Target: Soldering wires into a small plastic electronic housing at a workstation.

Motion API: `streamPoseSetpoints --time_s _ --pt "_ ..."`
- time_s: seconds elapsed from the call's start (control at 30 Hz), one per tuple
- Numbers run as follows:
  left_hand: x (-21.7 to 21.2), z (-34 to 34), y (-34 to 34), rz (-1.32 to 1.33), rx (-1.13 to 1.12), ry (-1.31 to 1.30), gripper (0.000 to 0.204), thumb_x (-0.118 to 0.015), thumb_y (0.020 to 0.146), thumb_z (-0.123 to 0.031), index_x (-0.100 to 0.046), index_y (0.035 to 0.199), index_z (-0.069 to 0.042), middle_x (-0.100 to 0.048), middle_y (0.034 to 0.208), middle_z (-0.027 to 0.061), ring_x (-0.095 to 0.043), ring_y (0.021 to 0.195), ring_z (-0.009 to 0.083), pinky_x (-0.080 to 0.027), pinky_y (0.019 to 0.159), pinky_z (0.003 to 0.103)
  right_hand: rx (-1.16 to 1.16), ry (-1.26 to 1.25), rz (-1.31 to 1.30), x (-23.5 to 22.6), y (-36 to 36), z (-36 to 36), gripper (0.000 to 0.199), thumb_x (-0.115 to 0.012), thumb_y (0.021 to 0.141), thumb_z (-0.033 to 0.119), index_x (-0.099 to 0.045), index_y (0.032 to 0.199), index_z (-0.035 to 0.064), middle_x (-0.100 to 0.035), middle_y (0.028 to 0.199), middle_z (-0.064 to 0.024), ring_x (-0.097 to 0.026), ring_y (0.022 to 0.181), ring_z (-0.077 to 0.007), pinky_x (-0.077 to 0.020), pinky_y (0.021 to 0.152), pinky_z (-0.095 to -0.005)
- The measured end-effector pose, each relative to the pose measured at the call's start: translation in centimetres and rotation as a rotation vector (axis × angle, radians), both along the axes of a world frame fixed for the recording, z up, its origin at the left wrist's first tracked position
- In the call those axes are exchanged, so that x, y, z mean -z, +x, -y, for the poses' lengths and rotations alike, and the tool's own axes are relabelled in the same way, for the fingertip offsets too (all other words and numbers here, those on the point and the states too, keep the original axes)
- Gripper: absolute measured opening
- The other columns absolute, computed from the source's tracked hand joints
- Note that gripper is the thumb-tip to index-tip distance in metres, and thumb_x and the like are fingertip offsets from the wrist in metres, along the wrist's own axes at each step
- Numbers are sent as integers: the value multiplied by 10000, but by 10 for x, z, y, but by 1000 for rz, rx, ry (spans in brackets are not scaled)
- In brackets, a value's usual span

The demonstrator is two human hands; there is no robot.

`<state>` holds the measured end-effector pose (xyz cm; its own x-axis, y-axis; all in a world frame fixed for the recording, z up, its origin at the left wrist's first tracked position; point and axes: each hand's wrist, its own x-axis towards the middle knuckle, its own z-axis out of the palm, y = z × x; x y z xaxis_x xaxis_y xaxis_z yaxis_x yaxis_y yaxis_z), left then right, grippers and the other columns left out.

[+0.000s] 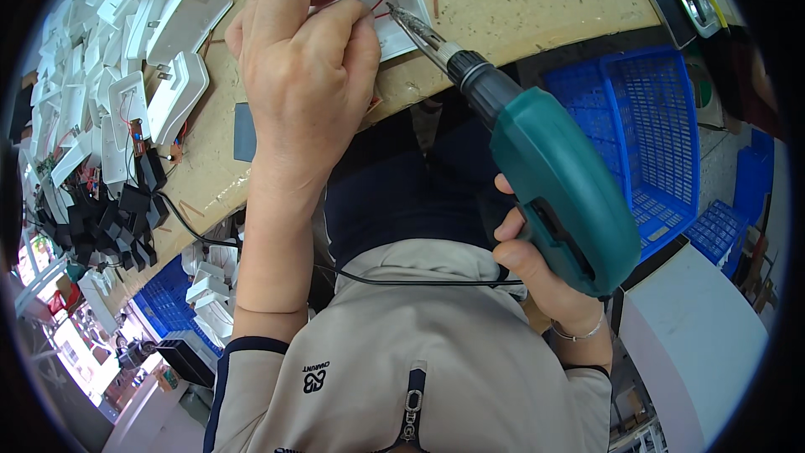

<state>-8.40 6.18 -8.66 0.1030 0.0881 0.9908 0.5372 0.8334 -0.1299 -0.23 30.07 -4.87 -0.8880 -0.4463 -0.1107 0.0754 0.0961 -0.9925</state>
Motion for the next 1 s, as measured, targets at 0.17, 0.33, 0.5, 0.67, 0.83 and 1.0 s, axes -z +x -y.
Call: streamPoseSetpoints --time_s 0.17,0.33,0.5,0.67,0.83,1.0 --pt "-36 -15 40 944 -458 -137 77 -562 599 18 -521 648 -24 -500 785 52 -477 693 214 -329 646 321 122 -12 -37 0 6 -1 680 -701 661 367 -430 1108 -67 -540 1009 -203 -567 642 -128 -466 583 -214" --pt "-49 -22 54 952 -443 -106 85 -569 597 12 -533 665 -24 -500 790 54 -477 695 216 -330 652 324 151 -31 -123 2 2 -6 698 -685 667 398 -421 1112 -70 -542 1005 -209 -567 625 -121 -458 573 -197" --pt "6 1 5 34 -32 -9 88 -575 596 4 -541 672 -24 -500 800 60 -480 703 221 -330 657 325 146 -57 -160 2 3 -3 705 -680 675 394 -403 1127 -71 -535 1009 -221 -566 624 -120 -453 564 -187" --pt "-9 -1 21 75 -22 -35 89 -589 600 -11 -552 681 -18 -506 827 86 -487 740 244 -339 664 336 133 -150 -173 4 -5 -8 670 -652 722 341 -367 1156 -82 -505 1048 -247 -562 627 -127 -451 553 -185" --pt "-29 -6 59 843 -193 -48 355 -673 652 -147 -555 969 -37 -505 1019 145 -500 932 245 -394 775 352 217 -193 -103 5 -12 -23 660 -650 728 315 -360 1162 -89 -500 1060 -250 -563 659 -138 -459 560 -196" --pt "-41 -22 58 1294 -270 170 615 -671 683 -166 -376 1197 1 -491 1027 169 -486 949 266 -362 849 355 86 -300 8 8 -22 -13 409 -704 666 115 -531 1024 19 -595 937 -83 -562 670 -83 -465 596 -223"
